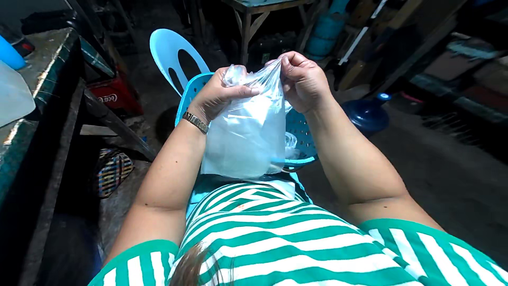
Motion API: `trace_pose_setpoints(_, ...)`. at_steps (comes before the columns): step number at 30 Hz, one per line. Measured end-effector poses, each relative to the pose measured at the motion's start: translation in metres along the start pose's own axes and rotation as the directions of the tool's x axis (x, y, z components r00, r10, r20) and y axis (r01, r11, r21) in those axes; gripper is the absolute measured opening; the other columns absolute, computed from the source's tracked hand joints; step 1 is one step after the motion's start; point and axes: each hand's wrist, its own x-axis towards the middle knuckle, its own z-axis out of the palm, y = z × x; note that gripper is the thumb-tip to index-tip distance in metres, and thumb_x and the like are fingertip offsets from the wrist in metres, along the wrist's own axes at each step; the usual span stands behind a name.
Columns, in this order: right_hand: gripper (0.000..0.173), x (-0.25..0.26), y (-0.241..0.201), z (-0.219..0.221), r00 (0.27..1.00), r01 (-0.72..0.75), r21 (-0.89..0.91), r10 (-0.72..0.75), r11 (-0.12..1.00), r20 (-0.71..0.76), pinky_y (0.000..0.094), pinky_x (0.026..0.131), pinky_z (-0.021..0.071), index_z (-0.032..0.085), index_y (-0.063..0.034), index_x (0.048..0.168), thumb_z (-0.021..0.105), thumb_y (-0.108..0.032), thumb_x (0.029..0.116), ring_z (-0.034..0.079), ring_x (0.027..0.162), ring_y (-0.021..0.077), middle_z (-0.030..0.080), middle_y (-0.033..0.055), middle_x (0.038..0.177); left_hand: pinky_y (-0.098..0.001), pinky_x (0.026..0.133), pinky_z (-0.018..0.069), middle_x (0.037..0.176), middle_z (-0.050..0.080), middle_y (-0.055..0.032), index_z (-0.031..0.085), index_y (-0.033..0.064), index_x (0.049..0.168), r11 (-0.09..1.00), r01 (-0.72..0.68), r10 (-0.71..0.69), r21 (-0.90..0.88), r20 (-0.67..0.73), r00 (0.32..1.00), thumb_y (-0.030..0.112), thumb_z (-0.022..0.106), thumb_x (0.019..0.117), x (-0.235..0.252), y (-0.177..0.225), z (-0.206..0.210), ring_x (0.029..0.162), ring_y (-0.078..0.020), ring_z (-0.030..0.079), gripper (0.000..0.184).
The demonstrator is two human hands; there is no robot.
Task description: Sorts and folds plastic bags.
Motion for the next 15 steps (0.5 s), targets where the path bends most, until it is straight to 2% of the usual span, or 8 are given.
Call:
trace_pose_setpoints(2,0.027,-0.003,-0.001,0.002,1.000,0.009,0.147,-0.012,0.989,0.022,0.0190,0.072,0.0568,0.062,-0.0134,0.096,0.039,-0.009,0.1094,0.067,0.075,0.0025,0.071,-0.0040,0.084,-0.0197,0.069,0.0582,0.078,0.070,0.0083,0.060,0.0163,0.086,0.999,-0.002,0.003,0.035,-0.008,1.000,-0.007,0.065,0.0861,0.002,0.000,0.001,0.071,-0.0006,0.066,0.023)
trace_pose_setpoints(3,0.030,-0.003,-0.001,0.001,0.999,0.000,0.197,-0.010,0.980,0.050,0.0207,0.074,0.0586,0.061,-0.0146,0.096,0.035,-0.011,0.1108,0.068,0.075,0.0031,0.070,-0.0046,0.082,-0.0188,0.072,0.0586,0.082,0.070,0.0091,0.058,0.0148,0.094,0.997,-0.001,0.002,0.076,-0.015,1.000,-0.005,0.063,0.0884,0.003,0.001,0.001,0.075,0.0004,0.067,0.022)
trace_pose_setpoints(5,0.034,-0.003,0.000,0.002,0.998,-0.038,0.216,0.025,0.976,0.064,0.0192,0.066,0.0559,0.059,-0.0165,0.092,0.032,-0.016,0.1119,0.062,0.064,0.0018,0.063,-0.0076,0.070,-0.0204,0.078,0.0590,0.090,0.070,0.0058,0.061,0.0060,0.110,0.992,0.053,-0.046,0.116,-0.064,0.997,-0.004,0.060,0.0923,0.003,0.003,0.004,0.081,-0.0018,0.068,0.020)
trace_pose_setpoints(7,0.036,-0.001,0.003,0.002,0.992,-0.086,0.062,0.079,0.994,0.103,0.0161,0.055,0.0439,0.054,-0.0183,0.086,0.031,-0.024,0.1125,0.046,0.053,-0.0003,0.048,-0.0110,0.062,-0.0207,0.075,0.0590,0.084,0.071,0.0059,0.065,0.0062,0.103,0.977,0.159,-0.124,0.141,-0.229,0.966,0.001,0.061,0.0978,0.005,0.004,0.012,0.077,-0.0012,0.068,0.009)
trace_pose_setpoints(8,0.033,-0.001,0.004,0.001,0.984,-0.093,-0.064,0.101,0.994,0.146,0.0164,0.054,0.0411,0.054,-0.0184,0.086,0.034,-0.024,0.1111,0.044,0.053,-0.0009,0.046,-0.0120,0.062,-0.0213,0.072,0.0592,0.081,0.070,0.0054,0.064,0.0072,0.100,0.969,0.211,-0.164,0.126,-0.307,0.937,0.007,0.060,0.1009,0.006,0.005,0.014,0.074,-0.0016,0.068,0.004)
trace_pose_setpoints(10,0.021,-0.002,0.005,0.000,0.959,-0.052,-0.236,0.114,0.970,0.258,0.0158,0.056,0.0436,0.060,-0.0185,0.084,0.051,-0.016,0.1028,0.047,0.056,-0.0034,0.054,-0.0138,0.065,-0.0244,0.072,0.0612,0.083,0.071,0.0013,0.063,0.0063,0.108,0.962,0.271,-0.243,0.026,-0.370,0.897,0.021,0.053,0.1071,0.007,0.008,0.015,0.075,-0.0056,0.070,0.018)
trace_pose_setpoints(12,0.017,-0.003,0.006,-0.002,0.949,-0.015,-0.189,0.074,0.982,0.306,0.0165,0.065,0.0526,0.066,-0.0179,0.082,0.060,-0.009,0.0959,0.059,0.064,-0.0034,0.065,-0.0123,0.072,-0.0261,0.075,0.0615,0.087,0.072,-0.0008,0.060,0.0075,0.114,0.965,0.240,-0.261,-0.104,-0.327,0.908,0.028,0.042,0.1109,0.006,0.008,0.011,0.081,-0.0078,0.071,0.028)
trace_pose_setpoints(15,0.023,-0.003,0.003,-0.003,0.984,-0.027,0.062,0.016,0.998,0.178,0.0177,0.068,0.0542,0.061,-0.0169,0.090,0.044,-0.012,0.1057,0.063,0.070,-0.0002,0.069,-0.0074,0.079,-0.0242,0.077,0.0610,0.087,0.072,0.0021,0.057,0.0124,0.112,0.966,0.185,-0.227,-0.183,-0.247,0.942,0.026,0.035,0.1122,-0.002,0.012,0.007,0.083,-0.0054,0.071,0.027)
